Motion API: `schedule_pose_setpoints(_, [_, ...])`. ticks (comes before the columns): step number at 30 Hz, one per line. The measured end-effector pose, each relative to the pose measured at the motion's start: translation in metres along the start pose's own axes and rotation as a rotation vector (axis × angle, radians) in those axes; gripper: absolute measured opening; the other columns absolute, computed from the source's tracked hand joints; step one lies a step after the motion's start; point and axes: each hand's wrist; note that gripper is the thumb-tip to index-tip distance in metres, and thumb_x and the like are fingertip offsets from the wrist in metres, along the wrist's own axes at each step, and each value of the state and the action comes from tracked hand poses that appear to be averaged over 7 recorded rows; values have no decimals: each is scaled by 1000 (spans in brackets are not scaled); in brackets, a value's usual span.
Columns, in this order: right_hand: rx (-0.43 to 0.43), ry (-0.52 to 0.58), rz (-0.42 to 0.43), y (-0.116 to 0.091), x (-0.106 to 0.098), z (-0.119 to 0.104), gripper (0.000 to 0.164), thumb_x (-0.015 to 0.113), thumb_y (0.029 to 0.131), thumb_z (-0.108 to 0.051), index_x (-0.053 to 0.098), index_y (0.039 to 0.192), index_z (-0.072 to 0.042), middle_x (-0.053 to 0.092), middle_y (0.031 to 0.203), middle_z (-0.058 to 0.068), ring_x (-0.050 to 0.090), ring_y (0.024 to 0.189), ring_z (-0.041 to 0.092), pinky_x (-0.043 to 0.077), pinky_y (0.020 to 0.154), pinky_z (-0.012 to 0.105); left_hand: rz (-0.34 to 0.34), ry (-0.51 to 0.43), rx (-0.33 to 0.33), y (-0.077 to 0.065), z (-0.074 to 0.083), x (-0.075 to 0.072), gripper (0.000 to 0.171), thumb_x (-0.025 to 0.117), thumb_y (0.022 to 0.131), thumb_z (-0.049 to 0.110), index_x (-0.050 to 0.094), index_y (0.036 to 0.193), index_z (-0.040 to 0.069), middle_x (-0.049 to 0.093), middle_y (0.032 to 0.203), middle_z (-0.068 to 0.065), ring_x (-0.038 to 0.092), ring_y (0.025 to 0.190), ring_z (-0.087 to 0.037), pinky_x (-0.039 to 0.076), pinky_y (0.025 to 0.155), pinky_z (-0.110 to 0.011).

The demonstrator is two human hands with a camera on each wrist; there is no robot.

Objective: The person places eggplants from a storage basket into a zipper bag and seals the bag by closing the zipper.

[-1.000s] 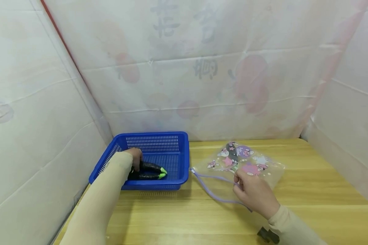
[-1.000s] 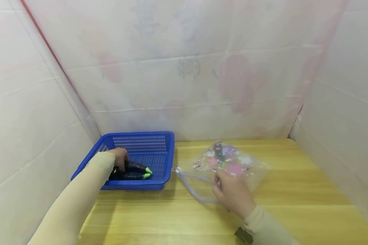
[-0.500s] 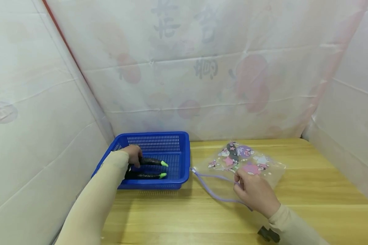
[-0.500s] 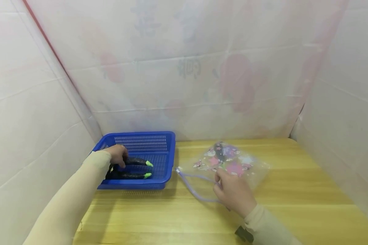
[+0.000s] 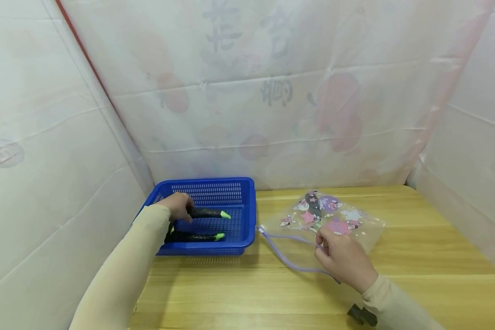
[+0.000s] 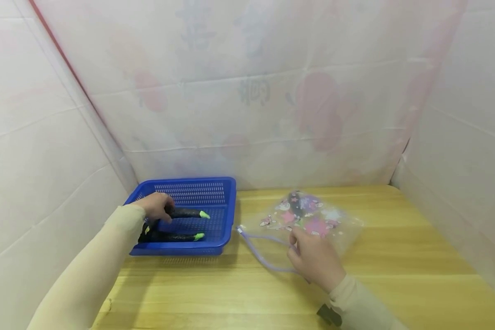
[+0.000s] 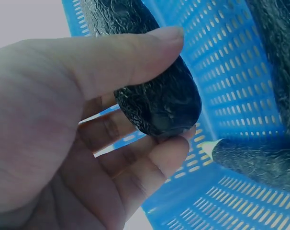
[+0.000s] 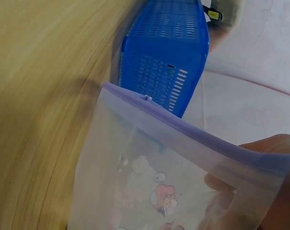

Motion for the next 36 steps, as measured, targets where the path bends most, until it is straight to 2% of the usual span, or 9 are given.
schedule_pose_setpoints(6, [-2, -7, 0, 0, 0, -1, 21, 63, 70, -2, 50, 74, -18, 33, 55, -19, 24, 45, -7, 21, 37, 12, 20, 39, 37, -5, 4, -5, 41, 78, 82, 20, 65, 118, 5, 64, 107, -8, 60, 95, -22, 53, 79, -40])
schedule_pose_setpoints(11, [-1, -13, 4, 0, 0, 0, 20, 63, 70, -2, 50, 74, -18, 34, 55, -18, 24, 45, -7, 21, 37, 13, 37, 86, 111, -7, 7, -10, 35, 76, 83, 25, 68, 112, 7, 64, 98, -5, 59, 85, -18, 51, 74, -38])
schedule_pose_setpoints(14, [2, -15, 3, 0, 1, 0, 21, 63, 70, -2, 50, 74, -18, 34, 56, -18, 24, 45, -7, 21, 37, 13, 51, 96, 126, -9, 7, -12, 34, 76, 84, 27, 69, 111, 7, 64, 95, -3, 58, 82, -17, 50, 71, -37])
schedule_pose_setpoints(17, [7, -15, 0, -1, 1, 0, 21, 63, 70, -3, 50, 74, -18, 34, 55, -18, 24, 45, -7, 21, 37, 13, 61, 89, 145, -12, 8, -13, 39, 75, 85, 27, 67, 117, 6, 65, 100, -5, 59, 86, -18, 51, 75, -38])
schedule_pose_setpoints(21, [14, -12, -5, -1, 0, -1, 21, 63, 70, -3, 50, 74, -18, 34, 56, -18, 25, 45, -6, 22, 37, 14, 86, 88, 180, -17, 12, -14, 47, 72, 87, 29, 62, 126, 5, 64, 112, -9, 59, 101, -24, 50, 84, -43])
schedule_pose_setpoints(24, [14, -10, -3, -1, -1, -2, 20, 63, 70, -3, 51, 74, -17, 34, 55, -18, 25, 45, -6, 22, 37, 14, 104, 83, 201, -21, 15, -16, 48, 72, 88, 29, 61, 128, 6, 63, 115, -10, 58, 102, -25, 49, 83, -44])
schedule_pose_setpoints(32, [15, -18, 4, 0, -1, -1, 21, 64, 71, -2, 51, 74, -18, 34, 55, -18, 25, 45, -6, 23, 37, 14, 125, 39, 229, -28, 23, -17, 47, 71, 88, 33, 62, 125, 6, 64, 101, -4, 59, 86, -17, 49, 76, -38])
schedule_pose_setpoints(36, [14, -17, 8, -1, -1, 0, 21, 64, 71, -2, 51, 74, -18, 34, 55, -19, 25, 45, -6, 22, 38, 14, 123, 13, 245, -31, 30, -15, 40, 70, 88, 34, 65, 118, 8, 61, 86, 1, 53, 69, -14, 44, 64, -33])
Point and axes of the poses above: each hand's wrist, its own y-axis towards the middle knuckle, its own x-axis out of the palm, z = x × y
